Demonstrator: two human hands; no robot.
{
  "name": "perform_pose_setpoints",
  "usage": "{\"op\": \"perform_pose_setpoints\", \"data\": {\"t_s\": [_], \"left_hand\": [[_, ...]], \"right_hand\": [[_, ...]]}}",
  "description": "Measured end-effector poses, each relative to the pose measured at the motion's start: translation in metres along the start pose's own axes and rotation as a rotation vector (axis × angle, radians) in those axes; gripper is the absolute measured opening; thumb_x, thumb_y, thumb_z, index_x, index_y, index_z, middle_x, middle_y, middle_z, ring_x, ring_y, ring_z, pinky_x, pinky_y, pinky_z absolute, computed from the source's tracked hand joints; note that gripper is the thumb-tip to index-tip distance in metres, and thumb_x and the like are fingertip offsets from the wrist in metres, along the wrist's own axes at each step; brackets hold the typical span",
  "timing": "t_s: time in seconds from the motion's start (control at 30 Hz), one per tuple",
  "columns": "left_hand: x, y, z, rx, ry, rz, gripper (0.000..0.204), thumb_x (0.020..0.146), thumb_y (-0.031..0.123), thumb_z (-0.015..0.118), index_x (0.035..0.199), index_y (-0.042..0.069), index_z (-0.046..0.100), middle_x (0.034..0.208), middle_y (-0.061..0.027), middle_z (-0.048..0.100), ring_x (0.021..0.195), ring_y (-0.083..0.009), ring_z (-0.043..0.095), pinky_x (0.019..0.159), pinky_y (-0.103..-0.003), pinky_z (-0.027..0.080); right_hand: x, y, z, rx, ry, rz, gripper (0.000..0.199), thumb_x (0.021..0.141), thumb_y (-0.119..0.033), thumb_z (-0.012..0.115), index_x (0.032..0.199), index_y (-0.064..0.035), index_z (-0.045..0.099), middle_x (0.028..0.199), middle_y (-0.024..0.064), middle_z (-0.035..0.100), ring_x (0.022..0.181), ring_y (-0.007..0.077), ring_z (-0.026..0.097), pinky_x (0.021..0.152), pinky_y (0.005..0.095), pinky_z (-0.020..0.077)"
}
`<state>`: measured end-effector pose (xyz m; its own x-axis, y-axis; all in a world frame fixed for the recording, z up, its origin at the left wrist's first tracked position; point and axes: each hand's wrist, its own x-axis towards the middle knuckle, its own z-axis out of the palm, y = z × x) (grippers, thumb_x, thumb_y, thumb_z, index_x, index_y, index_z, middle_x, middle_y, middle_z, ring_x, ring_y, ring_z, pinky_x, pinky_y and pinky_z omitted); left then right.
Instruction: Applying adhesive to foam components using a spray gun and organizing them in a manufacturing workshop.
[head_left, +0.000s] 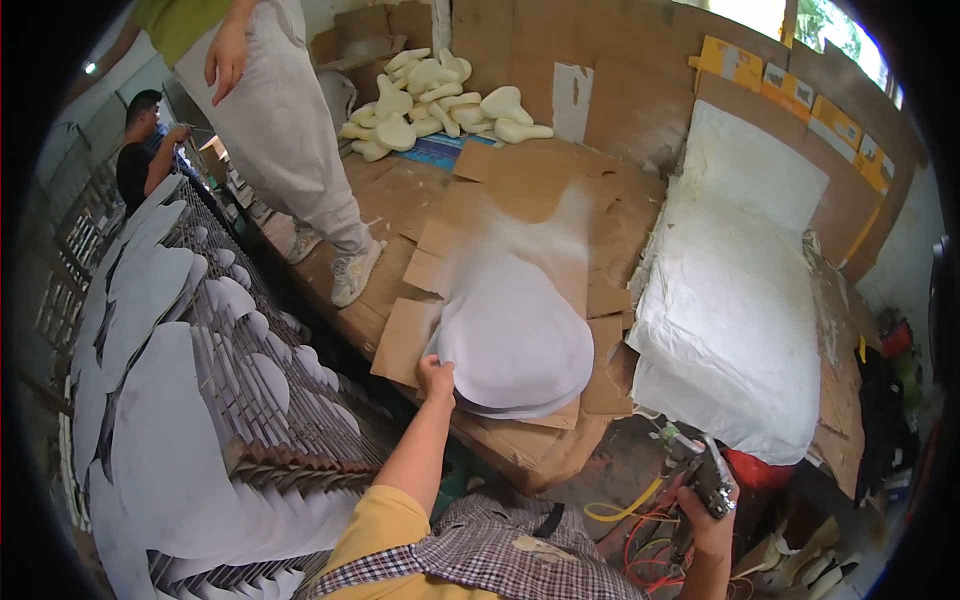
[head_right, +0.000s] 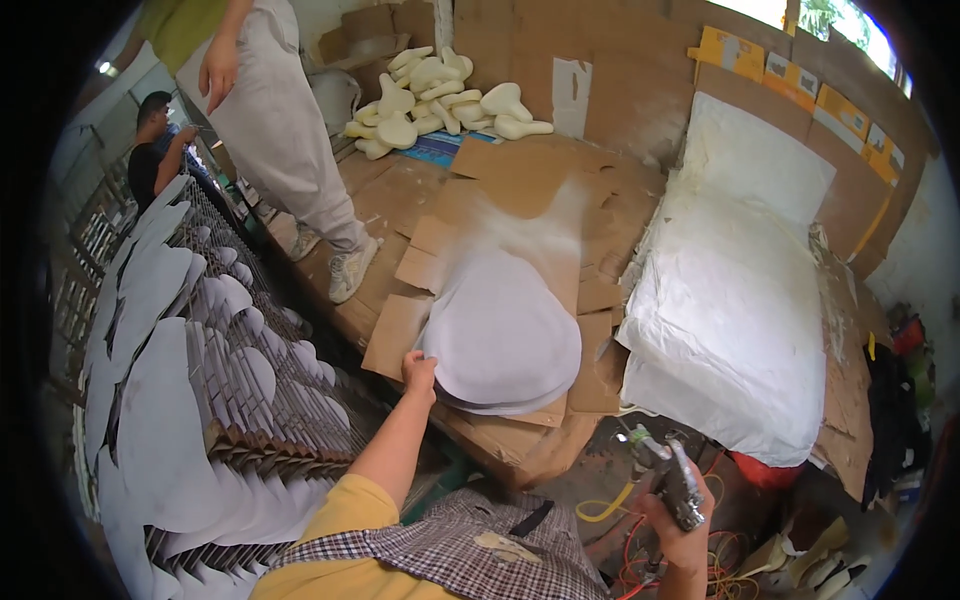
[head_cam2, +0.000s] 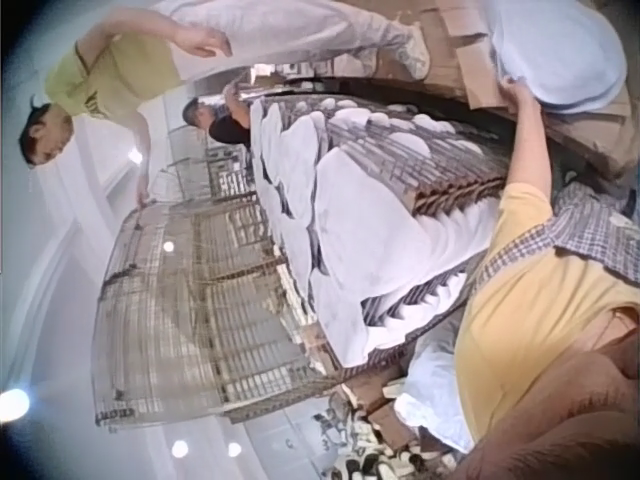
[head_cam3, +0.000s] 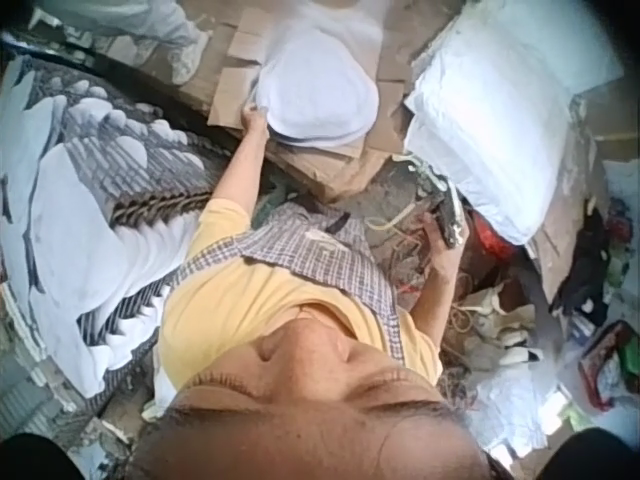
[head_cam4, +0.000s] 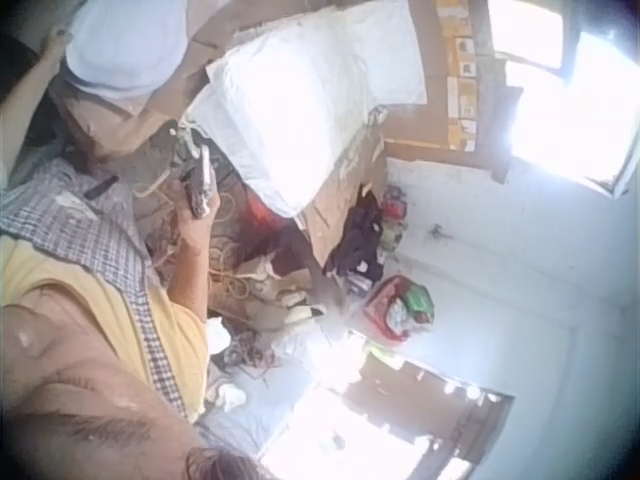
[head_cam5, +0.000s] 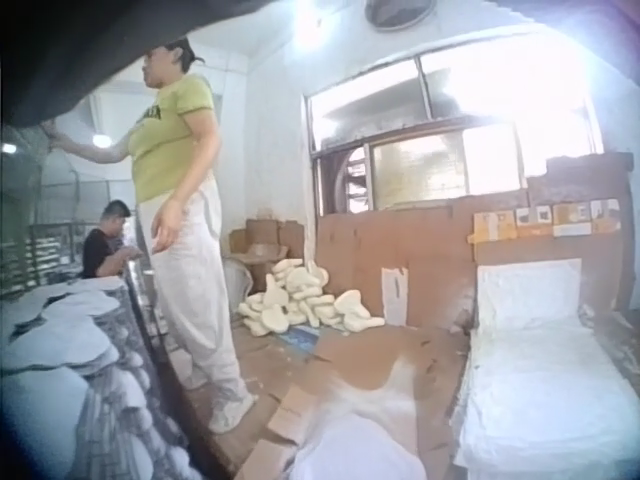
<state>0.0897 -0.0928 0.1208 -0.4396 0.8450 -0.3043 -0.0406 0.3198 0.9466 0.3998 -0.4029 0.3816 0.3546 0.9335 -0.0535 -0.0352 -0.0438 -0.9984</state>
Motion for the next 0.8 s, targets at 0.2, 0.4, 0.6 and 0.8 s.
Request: {"op": "perform_pose_setpoints", "data": {"t_s": [0.2,0.4,0.6,0.8], "left_hand": [[-0.028,0.011,0.001,-0.157,-0.112,-0.2,0.041,0.072,0.001,0.06,0.112,0.008,0.051,0.103,-0.0109,0.057,0.091,-0.0237,0.056,0.069,-0.042,0.05],[-0.017,-0.008,0.002,-0.2,-0.202,-0.179,0.044,0.069,-0.008,0.049,0.11,0.008,0.052,0.095,-0.0102,0.059,0.078,-0.0244,0.061,0.056,-0.039,0.055],[-0.042,0.026,0.037,-0.331,-0.341,-0.187,0.046,0.068,-0.007,0.049,0.112,0.009,0.048,0.102,-0.0091,0.057,0.087,-0.0267,0.061,0.06,-0.041,0.057],[-0.071,0.157,0.042,-0.69,-0.566,0.01,0.046,0.073,-0.007,0.051,0.115,0.009,0.047,0.101,-0.0084,0.056,0.087,-0.0229,0.061,0.066,-0.039,0.057]], "right_hand": [[-0.018,0.011,-0.011,-0.038,-0.185,0.017,0.058,0.066,0.004,0.063,0.122,0.0039,0.046,0.071,0.0105,0.061,0.063,0.0182,0.061,0.06,0.0302,0.0512],[-0.018,0.007,-0.01,-0.282,-0.007,0.04,0.035,0.075,-0.007,0.063,0.107,0.0028,0.054,0.073,0.0063,0.061,0.068,0.0153,0.062,0.062,0.0268,0.0497],[-0.042,-0.005,0.006,-0.247,-0.158,-0.131,0.048,0.079,-0.002,0.063,0.123,0.0071,0.048,0.111,0.0127,0.058,0.099,0.0201,0.055,0.088,0.0322,0.0431],[-0.033,-0.001,0.023,-0.104,0.041,0.047,0.044,0.081,-0.003,0.063,0.121,0.0056,0.048,0.108,0.0112,0.058,0.093,0.0186,0.055,0.081,0.0304,0.0462]]}}
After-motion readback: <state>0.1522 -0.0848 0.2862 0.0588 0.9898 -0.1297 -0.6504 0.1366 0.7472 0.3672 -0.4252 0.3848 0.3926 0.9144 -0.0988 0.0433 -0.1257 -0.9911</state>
